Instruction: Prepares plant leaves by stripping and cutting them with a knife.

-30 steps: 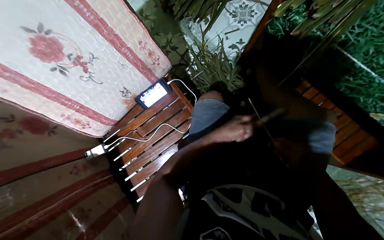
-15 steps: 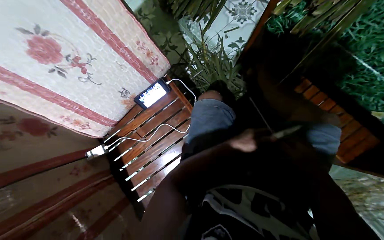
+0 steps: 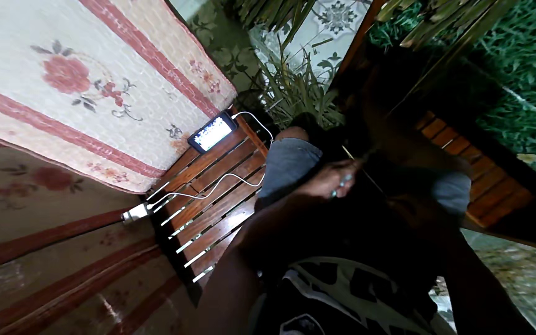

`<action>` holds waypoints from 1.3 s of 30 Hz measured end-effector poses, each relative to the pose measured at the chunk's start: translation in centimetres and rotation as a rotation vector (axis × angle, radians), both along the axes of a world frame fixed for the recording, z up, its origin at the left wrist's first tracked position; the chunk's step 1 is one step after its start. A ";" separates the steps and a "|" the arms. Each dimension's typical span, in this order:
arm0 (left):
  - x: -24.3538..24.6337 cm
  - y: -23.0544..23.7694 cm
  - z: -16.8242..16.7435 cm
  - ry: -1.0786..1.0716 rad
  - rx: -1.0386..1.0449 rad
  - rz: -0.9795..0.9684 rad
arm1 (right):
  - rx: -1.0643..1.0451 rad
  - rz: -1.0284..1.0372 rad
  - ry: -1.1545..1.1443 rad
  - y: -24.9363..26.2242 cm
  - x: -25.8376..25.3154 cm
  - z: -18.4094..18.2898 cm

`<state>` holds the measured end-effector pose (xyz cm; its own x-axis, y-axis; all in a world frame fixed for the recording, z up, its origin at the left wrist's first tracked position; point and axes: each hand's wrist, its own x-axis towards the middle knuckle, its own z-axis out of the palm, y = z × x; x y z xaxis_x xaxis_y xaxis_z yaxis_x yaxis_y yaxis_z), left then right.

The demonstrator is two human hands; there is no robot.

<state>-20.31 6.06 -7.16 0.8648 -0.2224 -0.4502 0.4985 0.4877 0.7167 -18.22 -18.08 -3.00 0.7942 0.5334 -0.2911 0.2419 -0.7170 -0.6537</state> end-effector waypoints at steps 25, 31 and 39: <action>-0.5 -0.9 -0.9 -0.120 0.049 -0.083 | 0.140 -0.137 0.262 0.4 -0.4 -1.5; -0.2 0.6 0.8 -0.125 0.028 -0.066 | 0.280 -0.172 0.308 -0.3 -0.3 -0.2; -1.1 -1.5 1.6 -0.206 0.154 -0.350 | 0.448 -0.125 0.305 -3.1 -0.2 -4.1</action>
<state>-21.45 4.52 -5.56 0.8244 -0.4622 -0.3268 0.4534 0.1937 0.8700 -18.44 -21.17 -7.14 0.7747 0.5647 -0.2845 -0.0755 -0.3642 -0.9283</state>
